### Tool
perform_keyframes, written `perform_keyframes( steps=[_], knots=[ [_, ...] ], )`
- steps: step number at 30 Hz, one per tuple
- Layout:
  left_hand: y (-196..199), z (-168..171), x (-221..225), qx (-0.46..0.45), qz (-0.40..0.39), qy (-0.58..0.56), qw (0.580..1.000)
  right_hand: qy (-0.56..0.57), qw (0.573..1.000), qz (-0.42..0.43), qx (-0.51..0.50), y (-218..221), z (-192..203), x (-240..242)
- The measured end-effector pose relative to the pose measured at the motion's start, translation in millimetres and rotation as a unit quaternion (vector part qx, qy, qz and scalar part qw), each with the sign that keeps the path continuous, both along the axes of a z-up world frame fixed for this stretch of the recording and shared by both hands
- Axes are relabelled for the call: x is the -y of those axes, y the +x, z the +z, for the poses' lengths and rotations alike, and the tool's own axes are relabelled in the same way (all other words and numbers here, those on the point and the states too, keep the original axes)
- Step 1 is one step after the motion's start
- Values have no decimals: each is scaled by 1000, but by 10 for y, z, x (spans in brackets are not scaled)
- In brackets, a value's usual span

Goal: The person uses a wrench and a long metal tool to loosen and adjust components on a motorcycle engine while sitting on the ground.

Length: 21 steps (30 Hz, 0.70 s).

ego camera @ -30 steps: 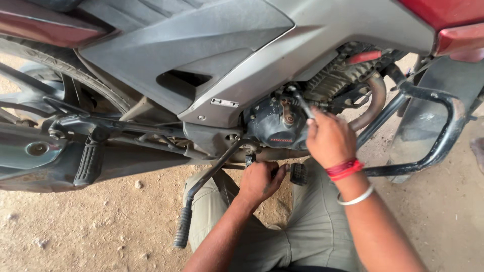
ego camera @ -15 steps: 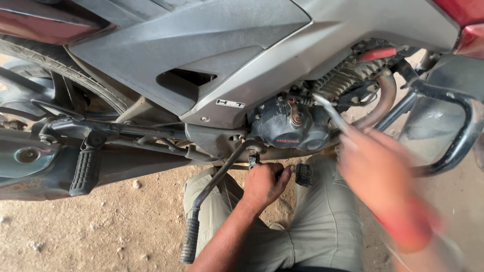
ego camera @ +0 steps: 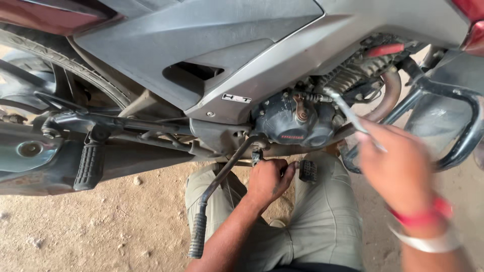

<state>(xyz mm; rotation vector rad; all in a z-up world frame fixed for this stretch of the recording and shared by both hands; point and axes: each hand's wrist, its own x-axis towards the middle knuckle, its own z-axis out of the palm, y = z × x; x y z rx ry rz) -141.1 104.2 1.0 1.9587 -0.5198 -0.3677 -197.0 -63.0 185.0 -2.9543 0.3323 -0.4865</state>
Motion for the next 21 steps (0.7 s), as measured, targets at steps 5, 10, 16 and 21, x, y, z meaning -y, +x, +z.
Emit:
perform_keyframes(
  steps=[5,10,16,21],
  knots=[
    [-2,22,-24,-5,-15,3,1000,59,994,-90,-32,-617,360,87],
    [28,-27,-23,-26,-18,21,999,-110,977,171,70,690,41,-304],
    [62,-118,0,45,-12,-10,999,36,996,-48,-65,1176,-1175,359],
    [51,-131,-12,12,-30,22,999,110,992,61,6,552,-789,367]
  ],
)
